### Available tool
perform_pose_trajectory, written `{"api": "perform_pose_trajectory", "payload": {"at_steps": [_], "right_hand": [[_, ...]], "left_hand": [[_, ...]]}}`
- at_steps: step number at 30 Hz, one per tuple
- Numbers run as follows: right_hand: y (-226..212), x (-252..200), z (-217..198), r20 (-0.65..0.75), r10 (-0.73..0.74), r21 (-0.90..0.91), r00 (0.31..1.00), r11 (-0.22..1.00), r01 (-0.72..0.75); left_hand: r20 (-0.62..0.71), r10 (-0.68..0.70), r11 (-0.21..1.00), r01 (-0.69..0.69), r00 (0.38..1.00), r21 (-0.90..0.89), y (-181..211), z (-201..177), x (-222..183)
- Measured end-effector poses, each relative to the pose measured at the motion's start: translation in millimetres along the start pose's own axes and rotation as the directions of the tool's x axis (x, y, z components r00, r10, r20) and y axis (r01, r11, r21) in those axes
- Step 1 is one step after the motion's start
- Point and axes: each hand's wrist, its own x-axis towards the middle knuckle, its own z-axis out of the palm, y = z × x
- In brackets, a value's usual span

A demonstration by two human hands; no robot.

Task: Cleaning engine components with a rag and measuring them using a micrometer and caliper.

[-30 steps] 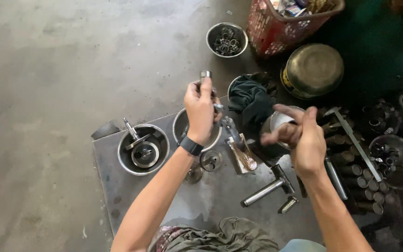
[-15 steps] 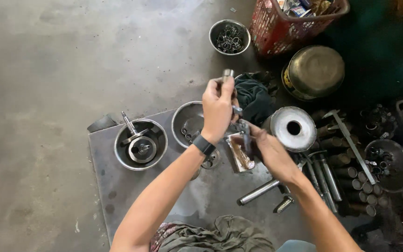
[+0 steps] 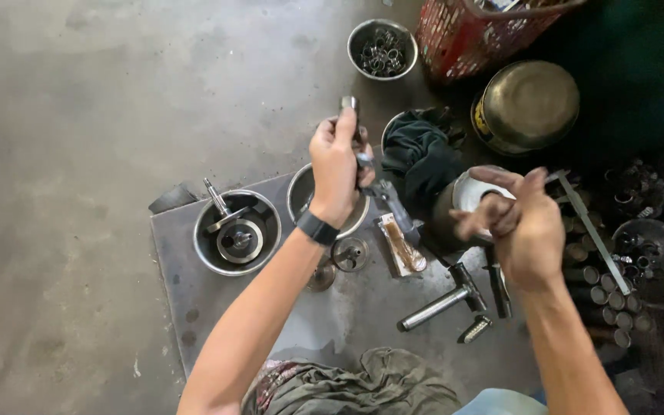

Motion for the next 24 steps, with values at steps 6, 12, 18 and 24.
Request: {"api": "perform_pose_trajectory", "payload": {"at_steps": [6, 12, 18, 24], "right_hand": [[8.5, 3.2, 14.4, 0.313, -0.057, -0.208, 0.948, 0.970, 0.126], [22.8, 2.2, 10.6, 0.106, -0.044, -0.147, 0.993, 0.987, 0.060], [12.8, -1.1, -2.9, 0.197, 0.002, -0.161, 0.980, 0.986, 0.030], [24.6, 1.1, 23.6, 0.287, -0.044, -0.159, 0.957, 0.983, 0.093]], "left_hand": [[0.016, 0.086, 0.995, -0.086, 0.996, 0.039, -7.5, 10.0, -10.1], [0.020, 0.147, 0.988, -0.147, 0.989, 0.049, -16.5, 5.3, -7.3], [0.011, 0.162, 0.983, -0.162, 0.987, 0.085, -1.5, 8.1, -11.6], [0.039, 0.207, 0.974, -0.210, 0.978, 0.088, -23.2, 8.3, -8.2]]}}
